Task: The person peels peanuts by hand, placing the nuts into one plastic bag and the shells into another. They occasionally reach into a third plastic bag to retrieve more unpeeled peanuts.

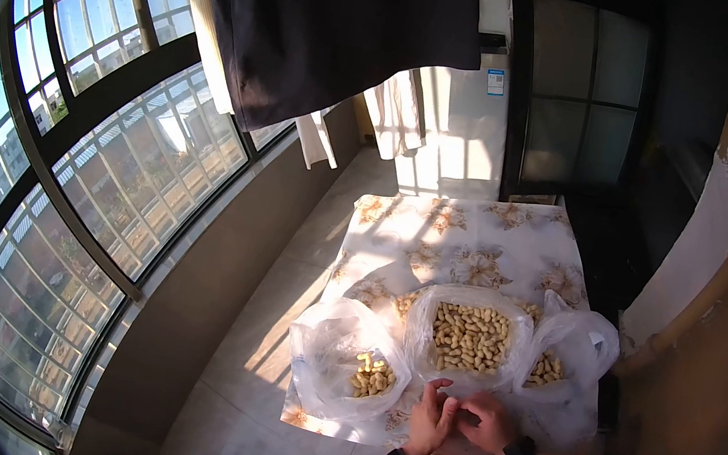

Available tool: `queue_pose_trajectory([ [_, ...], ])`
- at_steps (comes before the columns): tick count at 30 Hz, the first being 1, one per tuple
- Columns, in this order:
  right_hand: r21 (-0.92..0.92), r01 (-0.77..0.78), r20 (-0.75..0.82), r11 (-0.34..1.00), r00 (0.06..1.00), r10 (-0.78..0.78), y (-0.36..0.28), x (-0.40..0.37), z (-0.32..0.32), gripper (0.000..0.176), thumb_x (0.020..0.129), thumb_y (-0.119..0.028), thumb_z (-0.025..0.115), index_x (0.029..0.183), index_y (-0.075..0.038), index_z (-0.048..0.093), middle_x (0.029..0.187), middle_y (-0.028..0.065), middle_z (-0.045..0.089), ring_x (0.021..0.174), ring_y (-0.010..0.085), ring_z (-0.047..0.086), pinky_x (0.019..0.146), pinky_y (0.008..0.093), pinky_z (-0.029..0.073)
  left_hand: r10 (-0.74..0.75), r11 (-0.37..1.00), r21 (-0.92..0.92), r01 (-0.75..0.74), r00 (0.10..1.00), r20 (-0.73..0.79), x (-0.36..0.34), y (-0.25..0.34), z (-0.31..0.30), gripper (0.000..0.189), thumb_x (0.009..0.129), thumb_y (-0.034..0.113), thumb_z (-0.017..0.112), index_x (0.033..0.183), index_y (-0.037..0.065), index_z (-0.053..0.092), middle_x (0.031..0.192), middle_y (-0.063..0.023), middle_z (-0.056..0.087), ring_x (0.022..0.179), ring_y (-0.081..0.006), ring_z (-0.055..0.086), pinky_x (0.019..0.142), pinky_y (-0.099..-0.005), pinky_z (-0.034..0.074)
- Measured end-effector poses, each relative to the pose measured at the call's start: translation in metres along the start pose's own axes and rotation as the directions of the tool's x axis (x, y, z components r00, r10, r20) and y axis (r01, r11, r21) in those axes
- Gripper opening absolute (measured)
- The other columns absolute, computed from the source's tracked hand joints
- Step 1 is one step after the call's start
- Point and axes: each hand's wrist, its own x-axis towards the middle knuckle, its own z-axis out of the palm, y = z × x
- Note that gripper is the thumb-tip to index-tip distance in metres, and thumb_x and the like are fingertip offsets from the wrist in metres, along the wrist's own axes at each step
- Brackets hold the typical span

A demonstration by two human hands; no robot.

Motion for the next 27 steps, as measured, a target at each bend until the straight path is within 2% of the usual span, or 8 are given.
queue_pose_trajectory([
  [6, 0.046, 0.004, 0.007, 0.999, 1.000, -0.004, -0.001, 0.004, -0.001, 0.023, 0.078, -0.004, 0.071, 0.100, -0.007, 0.068, 0.090, 0.0107, 0.064, 0.085, 0.0307, 0.064, 0.073, 0.0387, 0.052, 0.052, 0.997, -0.054, -0.053, 0.999, -0.008, 0.005, 0.007, -0.005, 0.040, 0.103, 0.038, 0.046, 0.122, 0.003, 0.050, 0.069, -0.0133, 0.063, 0.063, -0.0329, 0.064, 0.056, -0.0397, 0.046],
  [7, 0.044, -0.013, 0.010, 0.999, 1.000, 0.013, -0.004, 0.004, -0.002, 0.023, 0.078, -0.004, 0.071, 0.100, -0.007, 0.068, 0.090, 0.0107, 0.064, 0.085, 0.0307, 0.064, 0.073, 0.0387, 0.052, 0.071, 0.994, -0.076, -0.074, 0.996, -0.046, 0.006, 0.008, -0.002, 0.042, 0.105, 0.040, 0.043, 0.118, 0.001, 0.052, 0.062, -0.0063, 0.053, 0.057, -0.0176, 0.054, 0.054, -0.0321, 0.039],
  [10, 0.005, 0.024, 0.008, 1.000, 1.000, -0.024, 0.002, 0.002, 0.002, 0.021, 0.079, -0.003, 0.069, 0.099, -0.006, 0.067, 0.090, 0.0109, 0.064, 0.083, 0.0315, 0.062, 0.072, 0.0394, 0.051, 0.069, 0.995, -0.066, -0.071, 0.997, -0.045, 0.007, 0.007, -0.003, 0.041, 0.105, 0.039, 0.043, 0.118, 0.002, 0.052, 0.062, -0.0063, 0.054, 0.057, -0.0174, 0.054, 0.054, -0.0321, 0.039],
  [12, 0.018, 0.011, 0.006, 1.000, 1.000, -0.011, 0.005, 0.001, 0.004, 0.021, 0.079, -0.003, 0.069, 0.100, -0.006, 0.067, 0.089, 0.0112, 0.063, 0.082, 0.0321, 0.062, 0.071, 0.0398, 0.051, 0.041, 0.999, -0.013, -0.041, 0.999, -0.003, 0.007, 0.010, -0.005, 0.036, 0.104, 0.035, 0.046, 0.119, 0.004, 0.053, 0.069, -0.0132, 0.061, 0.062, -0.0314, 0.063, 0.056, -0.0387, 0.045],
  [17, -0.008, -0.019, -0.021, 1.000, 1.000, 0.019, 0.001, 0.000, 0.004, 0.021, 0.081, -0.003, 0.068, 0.102, -0.005, 0.064, 0.088, 0.0114, 0.063, 0.080, 0.0307, 0.064, 0.070, 0.0380, 0.052, 0.040, 0.998, -0.053, -0.040, 0.999, -0.001, 0.006, 0.002, -0.002, 0.031, 0.102, 0.031, 0.052, 0.117, 0.003, 0.055, 0.069, -0.0121, 0.061, 0.060, -0.0250, 0.060, 0.056, -0.0356, 0.045],
  [19, 0.153, -0.142, -0.066, 0.978, 0.986, 0.154, 0.002, -0.001, 0.006, 0.017, 0.088, -0.007, 0.066, 0.104, -0.003, 0.062, 0.091, 0.0124, 0.067, 0.083, 0.0290, 0.067, 0.073, 0.0358, 0.052, 0.022, 0.997, -0.075, -0.023, 1.000, -0.006, 0.004, 0.001, -0.001, 0.030, 0.101, 0.029, 0.055, 0.115, 0.003, 0.056, 0.069, -0.0115, 0.061, 0.059, -0.0224, 0.060, 0.056, -0.0343, 0.045],
  [21, 0.201, -0.177, -0.069, 0.964, 0.979, 0.194, 0.002, -0.001, 0.005, 0.016, 0.090, -0.008, 0.065, 0.105, -0.002, 0.062, 0.092, 0.0127, 0.068, 0.083, 0.0277, 0.067, 0.073, 0.0346, 0.053, 0.030, 0.996, -0.086, -0.035, 0.998, -0.060, 0.004, 0.001, 0.001, 0.025, 0.098, 0.024, 0.061, 0.112, 0.004, 0.058, 0.069, -0.0095, 0.061, 0.059, -0.0187, 0.059, 0.057, -0.0318, 0.046],
  [27, 0.219, -0.204, -0.081, 0.954, 0.971, 0.226, 0.002, 0.001, 0.003, 0.017, 0.095, -0.012, 0.062, 0.107, -0.001, 0.061, 0.091, 0.0137, 0.069, 0.081, 0.0252, 0.069, 0.072, 0.0328, 0.052, 0.030, 0.996, -0.084, -0.035, 0.998, -0.061, 0.003, -0.003, 0.002, 0.022, 0.095, 0.020, 0.065, 0.111, 0.006, 0.060, 0.070, -0.0081, 0.062, 0.061, -0.0188, 0.061, 0.058, -0.0312, 0.048],
])
